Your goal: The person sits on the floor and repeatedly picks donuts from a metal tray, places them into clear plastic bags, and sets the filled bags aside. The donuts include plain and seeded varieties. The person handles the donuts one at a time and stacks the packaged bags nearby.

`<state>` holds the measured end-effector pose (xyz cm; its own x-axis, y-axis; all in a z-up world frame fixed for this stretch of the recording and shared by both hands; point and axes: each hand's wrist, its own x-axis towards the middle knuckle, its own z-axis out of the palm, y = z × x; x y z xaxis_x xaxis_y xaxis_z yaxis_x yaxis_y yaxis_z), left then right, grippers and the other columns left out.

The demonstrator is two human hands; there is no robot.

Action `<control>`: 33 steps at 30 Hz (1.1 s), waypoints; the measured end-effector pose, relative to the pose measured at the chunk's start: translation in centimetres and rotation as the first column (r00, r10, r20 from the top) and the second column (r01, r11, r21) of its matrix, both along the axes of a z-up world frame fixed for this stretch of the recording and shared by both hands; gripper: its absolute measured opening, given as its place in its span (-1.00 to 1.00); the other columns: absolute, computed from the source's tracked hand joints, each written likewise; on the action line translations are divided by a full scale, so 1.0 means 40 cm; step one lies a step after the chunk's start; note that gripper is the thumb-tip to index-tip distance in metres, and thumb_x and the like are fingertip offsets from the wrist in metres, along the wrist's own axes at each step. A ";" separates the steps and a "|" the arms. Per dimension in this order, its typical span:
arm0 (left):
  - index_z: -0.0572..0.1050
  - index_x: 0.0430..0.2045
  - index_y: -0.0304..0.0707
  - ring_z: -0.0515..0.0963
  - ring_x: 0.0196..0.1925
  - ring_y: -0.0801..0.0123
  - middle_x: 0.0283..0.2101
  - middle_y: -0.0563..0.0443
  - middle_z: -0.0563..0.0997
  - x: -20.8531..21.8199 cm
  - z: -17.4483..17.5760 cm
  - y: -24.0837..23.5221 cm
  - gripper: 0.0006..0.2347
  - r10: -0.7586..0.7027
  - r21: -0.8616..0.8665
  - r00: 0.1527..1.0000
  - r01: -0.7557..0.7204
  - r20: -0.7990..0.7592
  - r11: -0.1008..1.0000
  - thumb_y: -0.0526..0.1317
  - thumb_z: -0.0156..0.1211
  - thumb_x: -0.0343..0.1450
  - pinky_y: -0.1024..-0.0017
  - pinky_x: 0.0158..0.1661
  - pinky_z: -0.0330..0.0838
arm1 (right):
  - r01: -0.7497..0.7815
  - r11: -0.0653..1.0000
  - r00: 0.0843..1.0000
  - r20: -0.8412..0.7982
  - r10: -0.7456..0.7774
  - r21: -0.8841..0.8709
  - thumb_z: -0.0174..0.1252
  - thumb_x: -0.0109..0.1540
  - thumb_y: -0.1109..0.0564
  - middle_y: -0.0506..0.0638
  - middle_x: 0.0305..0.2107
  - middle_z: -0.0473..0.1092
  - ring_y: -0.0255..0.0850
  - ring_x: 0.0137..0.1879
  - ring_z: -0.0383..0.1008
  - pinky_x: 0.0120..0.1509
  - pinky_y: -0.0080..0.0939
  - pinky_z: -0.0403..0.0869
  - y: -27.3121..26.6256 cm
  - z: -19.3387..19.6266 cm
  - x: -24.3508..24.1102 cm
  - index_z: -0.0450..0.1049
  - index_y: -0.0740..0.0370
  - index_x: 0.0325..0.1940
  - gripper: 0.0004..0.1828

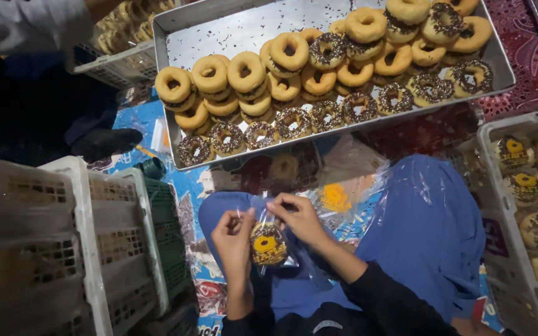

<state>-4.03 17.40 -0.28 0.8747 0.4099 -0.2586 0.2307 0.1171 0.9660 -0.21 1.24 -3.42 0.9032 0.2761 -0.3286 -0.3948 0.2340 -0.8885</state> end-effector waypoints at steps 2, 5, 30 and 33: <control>0.55 -0.48 -0.39 0.46 -0.44 0.63 -0.48 0.13 0.56 0.028 0.011 0.014 -0.86 0.006 -0.128 0.999 -0.012 -0.050 0.992 -0.30 0.31 0.46 0.65 -0.42 0.30 | 0.087 0.996 0.996 0.002 -0.087 0.023 0.25 0.31 0.18 -0.04 -0.44 0.50 -0.34 -0.38 0.43 -0.30 -0.33 0.39 0.007 -0.008 0.023 0.60 0.38 -0.23 -0.84; 0.55 -0.46 -0.34 0.48 -0.45 0.58 -0.48 0.11 0.57 0.049 0.034 0.039 -0.90 0.061 -0.097 0.996 -0.068 -0.067 0.993 -0.31 0.28 0.45 0.61 -0.44 0.31 | 0.197 0.980 0.970 0.151 -0.190 -0.032 0.26 0.30 0.20 -0.04 -0.38 0.56 -0.35 -0.27 0.51 -0.15 -0.37 0.47 0.026 -0.028 0.033 0.62 0.40 -0.20 -0.84; 0.52 -0.21 -0.50 0.47 0.00 -0.28 -0.17 -0.45 0.52 0.254 -0.421 -0.091 -0.68 -0.173 0.801 0.956 0.292 -0.236 0.523 -0.20 0.38 0.31 -0.02 0.04 0.36 | 0.188 0.042 0.883 0.187 0.430 -0.981 0.35 0.11 0.05 0.17 -0.47 0.55 0.09 -0.27 0.61 0.04 0.15 0.46 -0.329 -0.413 0.147 0.65 0.13 -0.52 -0.84; 0.47 -0.11 -0.51 0.38 0.10 -0.31 -0.05 -0.48 0.43 0.206 -0.313 -0.130 -0.69 -0.244 0.835 0.970 0.151 -0.021 0.530 -0.25 0.33 0.37 -0.04 0.10 0.29 | 0.102 0.049 0.946 0.112 0.304 -0.994 0.40 0.02 -0.05 0.22 -0.44 0.54 0.16 -0.25 0.58 -0.06 0.12 0.47 -0.339 -0.396 0.157 0.64 0.23 -0.44 -0.71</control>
